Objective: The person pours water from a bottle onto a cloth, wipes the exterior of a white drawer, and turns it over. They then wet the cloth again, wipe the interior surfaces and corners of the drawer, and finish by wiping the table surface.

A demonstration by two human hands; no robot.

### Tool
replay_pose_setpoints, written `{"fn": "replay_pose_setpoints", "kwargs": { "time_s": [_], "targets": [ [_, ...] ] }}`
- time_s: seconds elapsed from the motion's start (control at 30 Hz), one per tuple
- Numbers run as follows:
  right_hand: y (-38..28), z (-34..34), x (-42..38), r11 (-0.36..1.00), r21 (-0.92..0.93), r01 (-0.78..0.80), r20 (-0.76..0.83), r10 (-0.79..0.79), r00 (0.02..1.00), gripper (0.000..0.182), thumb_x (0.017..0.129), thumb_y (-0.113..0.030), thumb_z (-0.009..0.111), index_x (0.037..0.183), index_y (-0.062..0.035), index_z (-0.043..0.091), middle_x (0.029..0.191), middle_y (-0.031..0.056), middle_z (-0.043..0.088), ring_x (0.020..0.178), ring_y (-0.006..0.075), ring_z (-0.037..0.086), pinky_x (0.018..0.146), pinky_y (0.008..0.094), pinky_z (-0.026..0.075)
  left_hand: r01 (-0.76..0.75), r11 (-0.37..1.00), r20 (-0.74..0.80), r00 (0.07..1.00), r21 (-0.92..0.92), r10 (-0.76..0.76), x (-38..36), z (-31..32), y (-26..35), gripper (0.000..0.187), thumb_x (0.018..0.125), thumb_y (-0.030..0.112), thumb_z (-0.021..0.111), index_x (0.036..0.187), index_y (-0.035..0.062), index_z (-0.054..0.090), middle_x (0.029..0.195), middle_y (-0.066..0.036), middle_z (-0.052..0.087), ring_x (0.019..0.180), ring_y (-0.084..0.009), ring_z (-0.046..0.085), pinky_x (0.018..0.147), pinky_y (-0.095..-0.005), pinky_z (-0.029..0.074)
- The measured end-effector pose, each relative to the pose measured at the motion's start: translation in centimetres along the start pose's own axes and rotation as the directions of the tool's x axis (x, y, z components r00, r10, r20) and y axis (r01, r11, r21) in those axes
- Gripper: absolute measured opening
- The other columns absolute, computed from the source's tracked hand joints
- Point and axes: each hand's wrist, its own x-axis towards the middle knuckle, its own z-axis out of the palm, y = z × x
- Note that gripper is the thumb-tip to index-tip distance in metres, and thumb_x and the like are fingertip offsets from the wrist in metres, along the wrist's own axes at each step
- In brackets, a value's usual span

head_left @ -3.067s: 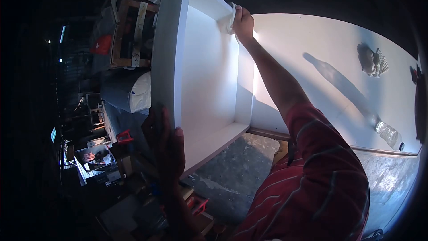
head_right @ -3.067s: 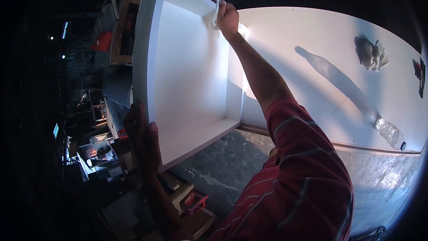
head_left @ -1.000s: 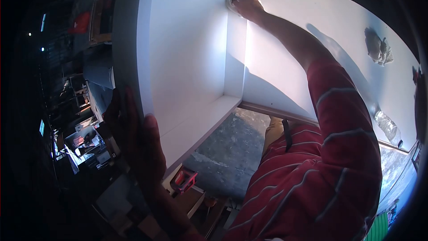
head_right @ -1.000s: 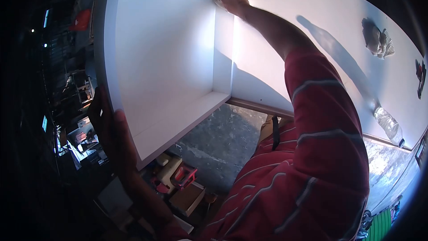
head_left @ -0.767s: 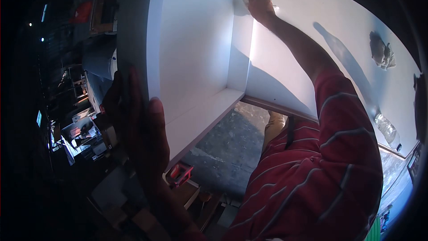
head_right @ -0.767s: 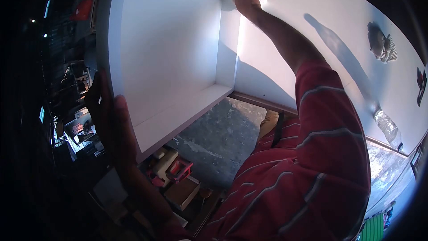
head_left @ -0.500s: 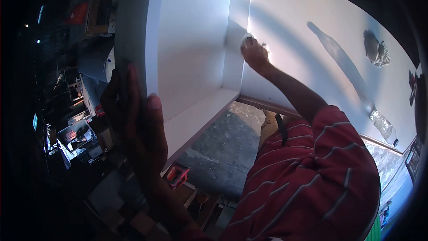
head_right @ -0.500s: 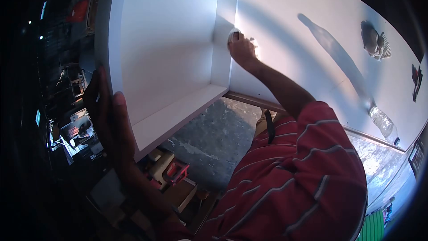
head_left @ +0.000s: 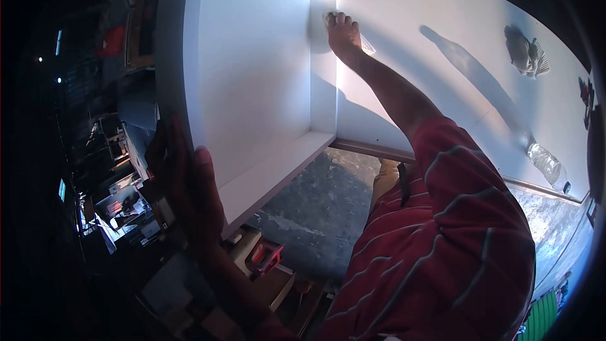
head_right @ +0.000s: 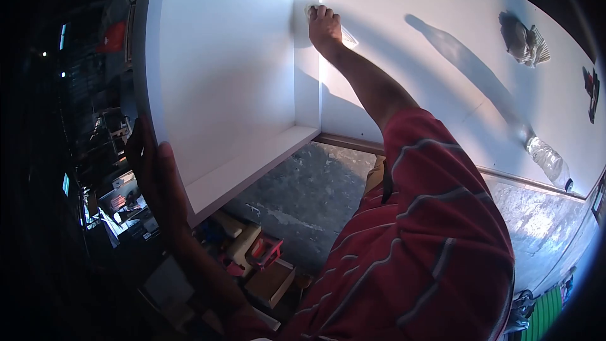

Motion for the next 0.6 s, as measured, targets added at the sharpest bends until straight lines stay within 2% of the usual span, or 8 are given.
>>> {"fn": "replay_pose_setpoints", "kwargs": {
  "time_s": [0.1,0.2,0.27,0.33,0.47,0.5,0.53,0.6],
  "targets": [
    [-0.8,-0.1,-6.6,0.952,-0.042,0.304,-0.111,-0.307,0.945,0.031,0.084,-0.015,0.05,0.112,-0.0032,0.055,0.104,0.0108,0.052,0.093,0.0236,0.05,0.079,0.0358,0.04,-0.007,1.0,0.003,1.0,-0.004,0.007,0.0,0.0,-0.1,0.054,0.097,0.043,0.038,0.141,0.0128,0.041,0.138,-0.016,0.037,0.131,-0.0294,0.037,0.105,-0.0473,0.034],
    [-2.7,0.4,-14.4,0.768,0.27,0.58,-0.026,-0.597,0.802,0.024,0.082,-0.015,0.052,0.1,-0.0022,0.062,0.103,0.0106,0.053,0.096,0.0232,0.05,0.082,0.0358,0.039,0.01,1.0,0.008,1.0,0.013,-0.01,-0.1,-0.2,0.2,0.053,0.097,0.043,0.038,0.14,0.0119,0.041,0.138,-0.017,0.037,0.131,-0.0302,0.037,0.106,-0.0474,0.033],
    [-3.0,-0.1,-16.5,0.659,0.248,0.71,0.051,-0.741,0.669,0.021,0.082,-0.015,0.052,0.095,-0.0038,0.064,0.103,0.01,0.053,0.099,0.0228,0.049,0.084,0.036,0.038,0.004,1.0,0.001,1.0,0.004,-0.004,-0.1,-0.2,0.1,0.054,0.097,0.043,0.038,0.14,0.0115,0.042,0.138,-0.017,0.037,0.131,-0.0305,0.036,0.106,-0.0474,0.033],
    [-2.7,-0.8,-13.2,0.65,0.269,0.711,0.134,-0.756,0.64,0.022,0.081,-0.017,0.055,0.097,-0.0064,0.064,0.105,0.0101,0.053,0.1,0.0243,0.05,0.087,0.0378,0.038,-0.008,1.0,0.0,1.0,-0.003,0.008,0.0,-0.1,0.1,0.054,0.097,0.043,0.038,0.14,0.0111,0.042,0.138,-0.017,0.037,0.132,-0.0308,0.036,0.107,-0.0474,0.033],
    [-0.6,0.0,-4.1,0.887,0.155,0.435,0.061,-0.448,0.892,0.027,0.086,-0.021,0.053,0.11,-0.0084,0.059,0.106,0.0121,0.054,0.099,0.0287,0.055,0.084,0.0419,0.044,0.003,1.0,0.011,1.0,0.019,-0.003,-0.2,-0.2,0.1,0.054,0.097,0.042,0.039,0.14,0.0104,0.042,0.138,-0.017,0.037,0.132,-0.031,0.035,0.107,-0.046,0.032],
    [-0.7,0.2,-1.7,0.909,0.343,0.238,0.066,-0.276,0.959,0.028,0.088,-0.022,0.051,0.112,-0.0081,0.057,0.106,0.0142,0.054,0.097,0.0324,0.057,0.083,0.0441,0.046,-0.007,1.0,0.004,1.0,0.024,0.007,-0.1,-0.2,0.1,0.053,0.097,0.042,0.039,0.14,0.0102,0.042,0.138,-0.017,0.037,0.132,-0.031,0.035,0.107,-0.0454,0.032],
    [-1.4,0.3,0.6,0.856,0.516,0.029,0.104,-0.096,0.99,0.029,0.091,-0.024,0.048,0.114,-0.0078,0.055,0.105,0.0163,0.054,0.095,0.0361,0.058,0.081,0.0463,0.048,-0.021,0.999,-0.003,1.0,0.025,0.021,0.0,-0.1,0.1,0.053,0.097,0.042,0.039,0.14,0.0102,0.042,0.138,-0.017,0.037,0.132,-0.031,0.035,0.107,-0.0454,0.032],
    [-3.1,-1.0,5.0,0.587,0.794,-0.158,0.193,0.003,0.981,0.035,0.092,-0.027,0.046,0.119,-0.0055,0.053,0.102,0.02,0.054,0.092,0.041,0.06,0.08,0.0471,0.05,-0.04,0.999,-0.015,0.999,-0.021,0.04,0.0,-0.2,-0.1,0.046,0.096,0.028,0.048,0.136,0.0067,0.047,0.134,-0.02,0.038,0.128,-0.0332,0.038,0.102,-0.0462,0.037]
  ]
}}
